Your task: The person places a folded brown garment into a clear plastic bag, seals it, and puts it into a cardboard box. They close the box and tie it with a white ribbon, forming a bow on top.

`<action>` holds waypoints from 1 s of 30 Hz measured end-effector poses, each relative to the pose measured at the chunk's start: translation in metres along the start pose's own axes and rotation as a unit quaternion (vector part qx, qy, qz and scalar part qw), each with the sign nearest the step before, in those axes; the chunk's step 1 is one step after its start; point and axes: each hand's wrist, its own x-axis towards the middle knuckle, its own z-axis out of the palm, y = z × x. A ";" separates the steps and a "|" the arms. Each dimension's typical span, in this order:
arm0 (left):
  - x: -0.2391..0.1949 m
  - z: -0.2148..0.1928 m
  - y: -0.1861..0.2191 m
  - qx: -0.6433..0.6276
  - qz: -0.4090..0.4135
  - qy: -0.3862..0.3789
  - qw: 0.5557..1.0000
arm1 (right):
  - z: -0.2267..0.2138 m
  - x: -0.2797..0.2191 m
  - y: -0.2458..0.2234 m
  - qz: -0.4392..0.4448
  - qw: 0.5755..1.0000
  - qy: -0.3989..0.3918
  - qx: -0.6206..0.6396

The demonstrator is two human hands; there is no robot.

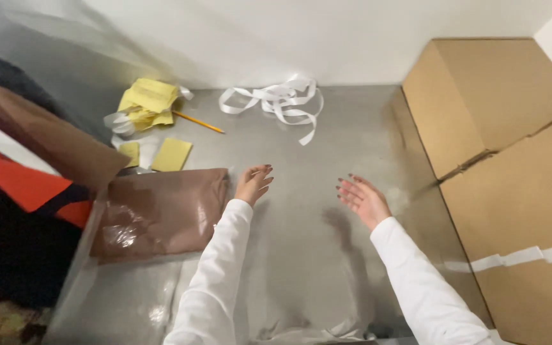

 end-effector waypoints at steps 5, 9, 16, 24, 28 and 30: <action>0.007 0.128 0.011 -0.028 -0.048 -0.052 0.997 | -0.095 0.007 -0.064 -0.033 0.991 0.055 0.115; 0.038 0.240 -0.005 -0.037 -0.087 -0.100 0.990 | -0.168 0.030 -0.082 -0.024 0.986 0.076 0.146; 0.095 0.419 -0.020 0.057 -0.110 -0.143 0.982 | -0.246 0.087 -0.094 -0.001 0.973 0.118 0.200; 0.145 0.548 -0.043 0.000 -0.165 -0.197 0.966 | -0.264 0.118 -0.119 0.022 0.950 0.145 0.275; 0.144 0.567 -0.025 0.039 -0.164 -0.173 0.970 | -0.250 0.108 -0.132 0.027 0.956 0.135 0.261; 0.151 0.570 -0.033 0.026 -0.181 -0.148 0.972 | -0.245 0.105 -0.135 0.032 0.958 0.129 0.254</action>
